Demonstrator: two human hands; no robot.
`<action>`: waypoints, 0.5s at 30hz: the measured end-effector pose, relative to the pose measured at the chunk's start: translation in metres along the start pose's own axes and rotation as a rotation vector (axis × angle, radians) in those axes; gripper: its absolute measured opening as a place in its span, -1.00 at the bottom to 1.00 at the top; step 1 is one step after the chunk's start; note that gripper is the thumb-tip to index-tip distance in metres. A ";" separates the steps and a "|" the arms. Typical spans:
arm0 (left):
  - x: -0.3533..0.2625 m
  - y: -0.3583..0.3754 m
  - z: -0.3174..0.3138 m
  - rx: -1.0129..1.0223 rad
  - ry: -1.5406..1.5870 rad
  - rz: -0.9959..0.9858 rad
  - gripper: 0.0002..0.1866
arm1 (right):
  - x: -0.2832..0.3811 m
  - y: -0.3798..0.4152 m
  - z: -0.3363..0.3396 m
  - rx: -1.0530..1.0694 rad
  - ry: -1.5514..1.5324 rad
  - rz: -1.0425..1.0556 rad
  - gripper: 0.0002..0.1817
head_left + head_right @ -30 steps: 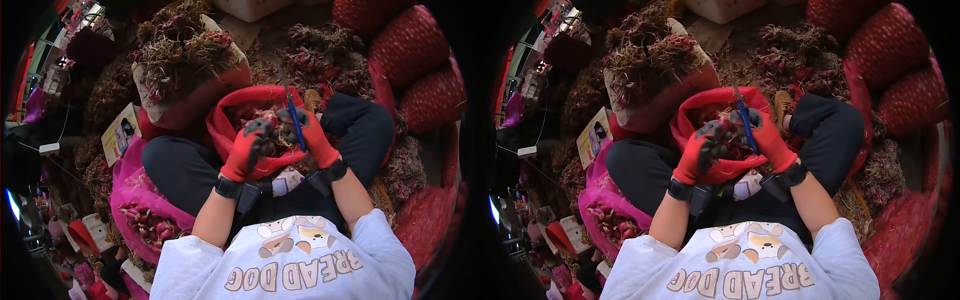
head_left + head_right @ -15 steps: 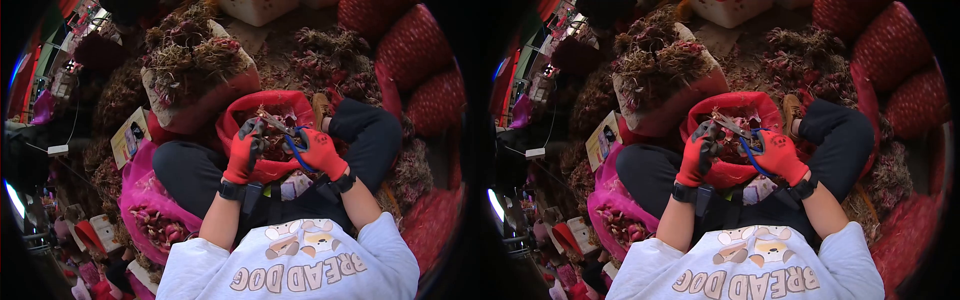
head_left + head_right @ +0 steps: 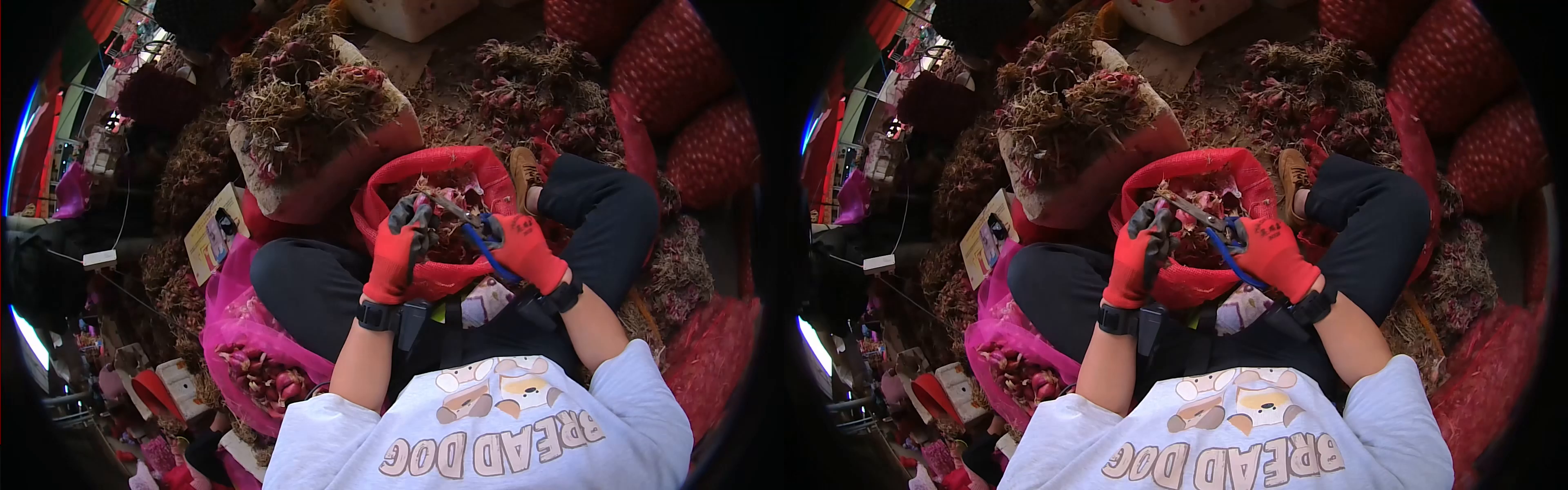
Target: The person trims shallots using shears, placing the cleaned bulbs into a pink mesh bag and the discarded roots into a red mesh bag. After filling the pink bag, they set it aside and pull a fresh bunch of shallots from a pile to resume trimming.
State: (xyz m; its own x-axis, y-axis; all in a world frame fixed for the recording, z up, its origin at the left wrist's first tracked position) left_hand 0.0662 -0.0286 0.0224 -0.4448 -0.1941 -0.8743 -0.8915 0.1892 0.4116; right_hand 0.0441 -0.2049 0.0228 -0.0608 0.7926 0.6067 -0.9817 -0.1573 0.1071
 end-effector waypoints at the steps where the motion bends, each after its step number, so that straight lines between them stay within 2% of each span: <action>1: 0.003 -0.002 0.001 0.012 0.031 0.001 -0.68 | 0.004 0.000 0.007 0.003 -0.042 0.007 -0.64; 5: -0.004 0.000 0.000 0.028 0.052 -0.066 -0.65 | 0.011 -0.002 0.007 0.030 -0.139 0.053 -0.60; 8: -0.005 0.001 0.000 0.062 0.066 -0.090 -0.63 | -0.007 -0.001 -0.005 -0.017 -0.076 0.046 -0.78; 11: 0.004 0.001 0.006 0.100 0.036 0.058 -0.66 | -0.008 -0.001 -0.008 0.054 0.168 0.029 -0.81; 14: 0.005 -0.002 0.001 0.204 0.158 0.017 -0.65 | 0.001 -0.001 0.001 0.202 0.056 -0.033 -0.83; 15: 0.009 -0.004 0.001 0.229 0.194 0.027 -0.65 | 0.003 0.001 -0.001 0.200 -0.166 -0.025 -0.77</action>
Point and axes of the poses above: each hand's wrist, its own y-axis away from the middle knuckle, its own z-axis out of the back of the hand, x = y × z, the point moved 10 cm from there along -y, towards the middle knuckle, and after that the axes turned 5 degrees about y, right-handed, at the moved point
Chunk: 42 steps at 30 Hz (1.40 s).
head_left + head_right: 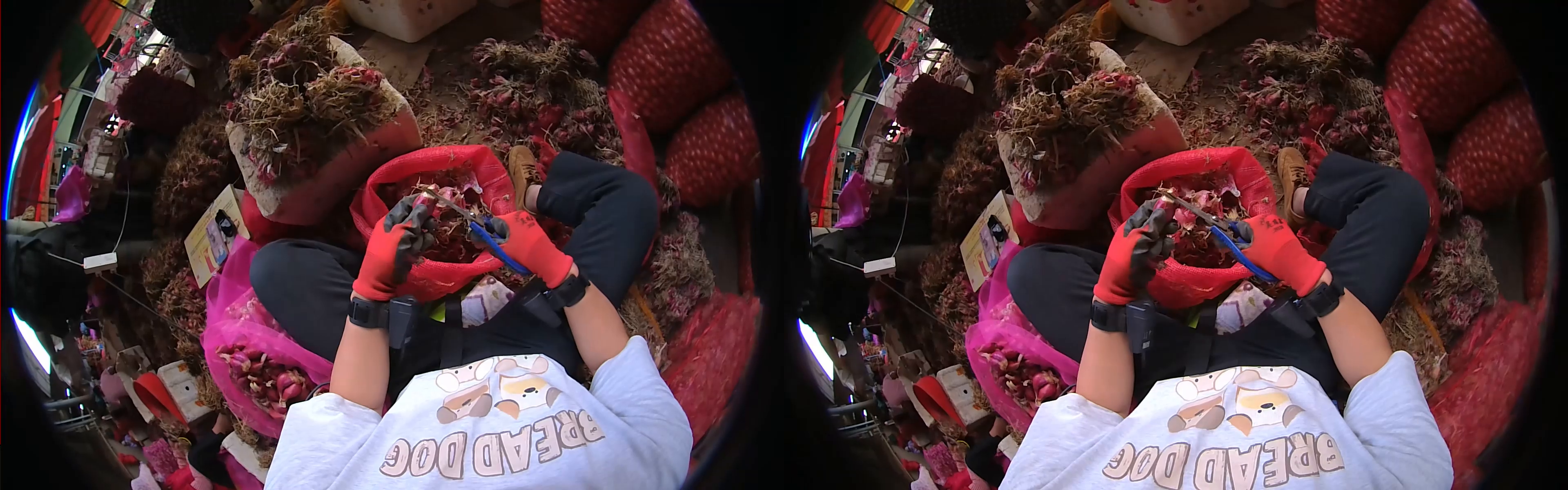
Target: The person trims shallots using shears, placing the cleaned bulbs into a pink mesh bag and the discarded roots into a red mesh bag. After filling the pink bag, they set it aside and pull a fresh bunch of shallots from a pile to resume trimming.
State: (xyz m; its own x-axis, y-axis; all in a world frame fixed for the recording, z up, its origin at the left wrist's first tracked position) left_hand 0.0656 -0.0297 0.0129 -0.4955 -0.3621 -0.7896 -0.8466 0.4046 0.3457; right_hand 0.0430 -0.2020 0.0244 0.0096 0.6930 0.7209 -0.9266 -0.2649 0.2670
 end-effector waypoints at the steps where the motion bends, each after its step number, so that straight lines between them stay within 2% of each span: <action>1: 0.003 -0.001 0.001 0.025 0.036 0.009 -0.65 | 0.001 0.002 -0.004 0.002 -0.220 0.030 -0.71; 2: 0.005 -0.001 0.001 0.050 0.072 0.017 -0.64 | 0.002 0.003 -0.004 0.002 -0.439 0.062 -0.64; 5: -0.008 -0.001 0.000 0.020 -0.212 -0.101 -0.66 | 0.002 0.004 -0.003 0.021 -0.402 0.100 -0.60; 8: -0.013 0.005 -0.005 -0.097 -0.272 0.001 -0.69 | 0.009 0.009 0.012 -0.050 -0.090 0.072 -0.56; 11: -0.016 0.006 -0.006 -0.147 -0.260 -0.012 -0.65 | 0.005 0.007 0.007 -0.014 0.075 0.082 -0.75; 14: -0.015 0.003 -0.007 -0.119 -0.291 -0.078 -0.62 | -0.002 0.007 0.010 -0.128 0.245 0.052 -0.75; 17: -0.018 0.003 -0.006 -0.152 -0.332 -0.120 -0.63 | -0.001 0.007 0.010 -0.142 0.306 0.058 -0.77; 20: -0.018 0.002 -0.009 -0.131 -0.281 -0.088 -0.64 | -0.003 0.005 0.003 -0.066 0.086 0.033 -0.77; 23: -0.012 0.002 -0.006 -0.128 -0.135 -0.072 -0.63 | -0.012 0.003 -0.011 0.099 -0.252 -0.020 -0.78; 26: 0.001 -0.007 -0.009 0.310 0.334 -0.165 -0.62 | -0.006 0.005 -0.013 0.086 -0.433 0.032 -0.82; 27: 0.016 -0.004 0.000 -0.082 0.466 0.100 -0.62 | 0.000 0.005 -0.006 0.047 -0.386 0.043 -0.82; 29: 0.002 0.000 -0.021 0.002 0.615 0.093 -0.64 | 0.015 0.006 0.011 -0.031 -0.298 0.068 -0.82; 30: -0.003 0.000 -0.026 0.043 0.688 0.091 -0.65 | 0.017 0.006 0.014 -0.082 -0.202 0.086 -0.75; 32: 0.001 0.002 -0.036 0.178 0.853 0.186 -0.67 | 0.020 0.010 0.021 -0.186 -0.006 0.116 -0.60; 34: 0.006 0.004 -0.045 0.277 1.048 0.269 -0.69 | 0.035 0.016 0.031 -0.348 0.206 0.177 -0.56; 37: 0.014 0.001 -0.034 0.123 0.942 0.241 -0.74 | 0.039 0.021 0.037 -0.496 0.356 0.200 -0.54; 38: 0.015 0.000 -0.032 0.153 0.891 0.226 -0.76 | 0.038 0.021 0.039 -0.530 0.377 0.196 -0.54; 42: 0.014 0.000 -0.026 0.202 0.649 0.144 -0.80 | 0.016 0.013 0.027 -0.327 0.307 0.123 -0.63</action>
Point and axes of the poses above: each hand's wrist, its own y-axis away from the middle knuckle, its own z-axis out of the back of the hand, x = y × z, the point moved 10 cm from there along -y, towards the middle knuckle, and after that the axes turned 5 degrees about y, right-handed, at the moved point
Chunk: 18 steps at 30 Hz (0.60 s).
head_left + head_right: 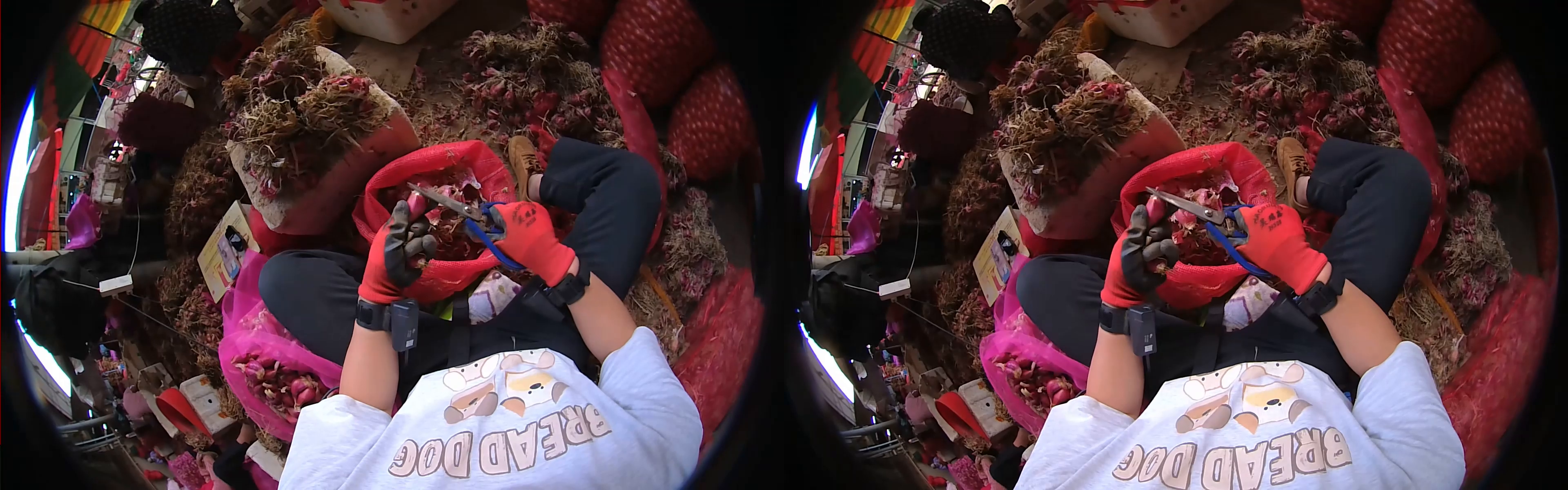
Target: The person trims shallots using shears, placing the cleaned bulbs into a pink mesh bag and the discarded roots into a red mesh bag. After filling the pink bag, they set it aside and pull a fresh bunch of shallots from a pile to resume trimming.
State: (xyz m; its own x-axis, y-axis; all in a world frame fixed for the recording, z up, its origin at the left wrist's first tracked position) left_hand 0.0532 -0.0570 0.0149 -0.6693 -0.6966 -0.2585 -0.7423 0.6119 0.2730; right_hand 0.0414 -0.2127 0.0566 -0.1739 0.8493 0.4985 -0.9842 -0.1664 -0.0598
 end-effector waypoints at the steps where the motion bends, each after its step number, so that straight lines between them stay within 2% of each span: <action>1: -0.002 0.001 -0.002 -0.006 -0.075 -0.018 -0.80 | -0.007 0.001 -0.010 0.065 -0.053 -0.023 -0.63; 2: -0.001 0.001 -0.005 0.032 -0.051 -0.010 -0.81 | -0.012 0.001 -0.018 0.127 -0.105 -0.046 -0.62; 4: -0.001 -0.001 -0.014 0.110 -0.003 0.005 -0.78 | -0.012 -0.002 -0.015 0.087 -0.238 -0.049 -0.62; 5: -0.005 0.000 -0.010 0.030 -0.202 -0.037 -0.76 | -0.011 -0.003 -0.013 0.066 -0.303 -0.050 -0.62; 7: -0.013 0.002 -0.016 -0.125 -0.596 -0.125 -0.72 | -0.016 -0.005 -0.027 0.207 -0.835 -0.242 -0.64; 8: -0.015 0.002 -0.019 -0.148 -0.673 -0.154 -0.70 | -0.013 -0.005 -0.035 0.277 -1.100 -0.339 -0.65; 10: -0.017 0.001 -0.023 -0.192 -0.827 -0.208 -0.65 | -0.008 -0.007 -0.045 0.373 -1.282 -0.446 -0.72; 11: -0.016 -0.004 -0.026 -0.151 -0.899 -0.362 -0.59 | -0.004 -0.006 -0.050 0.421 -1.373 -0.500 -0.75; 14: -0.011 -0.003 -0.034 -0.023 -1.313 -0.590 -0.56 | -0.010 -0.017 -0.060 0.253 -1.424 -0.371 -0.75; 16: -0.009 -0.006 -0.033 -0.104 -1.166 -0.484 -0.62 | -0.001 -0.023 -0.041 0.181 -1.413 -0.242 -0.74; 18: 0.001 0.000 -0.023 -0.287 -0.840 -0.163 -0.67 | 0.001 -0.028 -0.030 0.102 -1.288 -0.127 -0.72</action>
Point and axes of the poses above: each hand's wrist, its own y-axis away from the middle knuckle, its own z-axis out of the back of the hand, x = y × z, the point moved 10 cm from there along -y, towards the middle knuckle, and after that the axes turned 5 degrees about y, right-handed, at the moved point
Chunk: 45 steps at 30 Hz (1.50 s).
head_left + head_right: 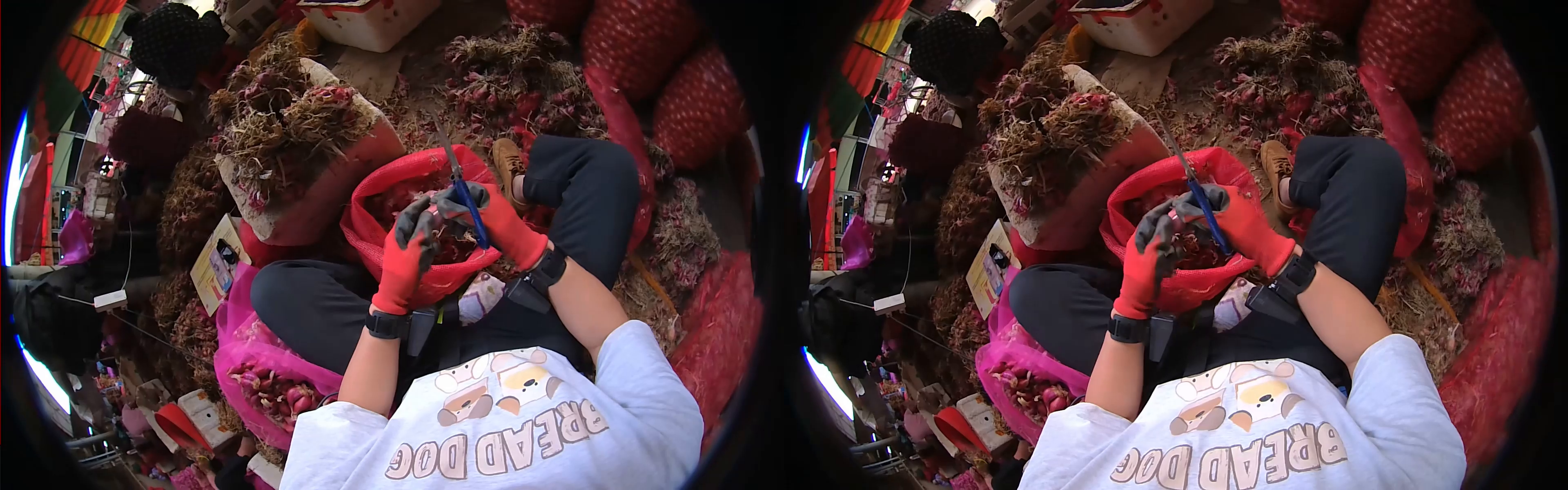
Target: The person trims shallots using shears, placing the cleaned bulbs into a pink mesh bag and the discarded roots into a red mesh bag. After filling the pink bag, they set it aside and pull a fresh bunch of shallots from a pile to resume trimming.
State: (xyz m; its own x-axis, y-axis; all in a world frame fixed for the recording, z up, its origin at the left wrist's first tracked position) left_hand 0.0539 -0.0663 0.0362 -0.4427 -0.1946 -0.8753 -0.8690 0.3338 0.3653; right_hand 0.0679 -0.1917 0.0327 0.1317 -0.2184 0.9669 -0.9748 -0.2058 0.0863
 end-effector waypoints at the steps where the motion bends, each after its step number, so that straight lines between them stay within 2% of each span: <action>1: 0.003 -0.001 0.000 0.090 -0.125 -0.022 -0.67 | -0.002 -0.001 0.002 -0.017 0.118 0.059 -0.72; 2: 0.012 -0.003 0.004 0.179 -0.250 -0.044 -0.64 | 0.000 -0.001 0.004 -0.035 0.234 0.118 -0.71; 3: 0.014 -0.002 0.000 0.269 -0.376 -0.065 -0.60 | 0.001 0.000 0.003 -0.027 0.214 0.098 -0.70; 5: 0.014 -0.004 0.008 0.186 -0.157 -0.079 -0.59 | 0.008 0.006 0.001 -0.010 0.173 0.057 -0.68; 8: 0.002 -0.006 0.022 0.097 0.177 -0.059 -0.59 | 0.050 0.019 0.006 -0.162 0.882 0.116 -0.74; 9: -0.003 -0.007 0.026 0.075 0.291 -0.048 -0.59 | 0.058 0.024 0.003 -0.179 0.982 0.249 -0.72; 12: -0.015 -0.004 0.041 -0.090 0.363 -0.114 -0.62 | 0.041 0.029 0.006 -0.149 1.174 0.188 -0.60; 13: -0.012 -0.009 0.045 0.002 0.298 -0.112 -0.55 | 0.039 0.030 0.007 -0.162 1.221 0.226 -0.59; 19: -0.017 -0.006 0.045 0.006 0.280 -0.143 -0.57 | 0.046 0.032 0.004 -0.192 1.266 0.333 -0.70; 22: -0.025 -0.002 0.037 0.013 0.159 -0.147 -0.59 | 0.034 0.027 0.007 -0.098 1.248 0.173 -0.64; 25: -0.020 -0.004 0.040 0.037 0.181 -0.140 -0.58 | 0.032 0.030 0.004 -0.075 1.124 0.221 -0.73; 28: -0.021 -0.003 0.042 -0.106 0.143 -0.089 -0.65 | 0.025 0.031 0.008 -0.092 1.207 0.207 -0.71; 34: -0.008 -0.008 0.051 -0.026 0.088 -0.104 -0.51 | 0.023 0.031 0.014 -0.127 1.344 0.208 -0.61; 37: -0.007 -0.008 0.053 -0.125 0.036 -0.069 -0.68 | 0.053 0.035 0.003 -0.170 1.315 0.334 -0.55; 45: -0.017 -0.003 0.057 -0.154 0.004 -0.090 -0.64 | 0.050 0.031 -0.002 -0.105 1.374 0.218 -0.56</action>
State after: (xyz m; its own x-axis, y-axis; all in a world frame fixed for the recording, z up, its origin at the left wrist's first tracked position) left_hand 0.0770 -0.0111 0.0320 -0.3619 -0.2216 -0.9055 -0.9287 0.1699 0.3296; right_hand 0.0438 -0.2074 0.0837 -0.2429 0.8759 0.4168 -0.9695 -0.2039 -0.1363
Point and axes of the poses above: each hand's wrist, its own y-axis away from the middle knuckle, its own z-axis out of the back of the hand, x = y × z, the point moved 10 cm from there along -y, towards the middle knuckle, and after that the axes turned 5 degrees about y, right-handed, at the moved point
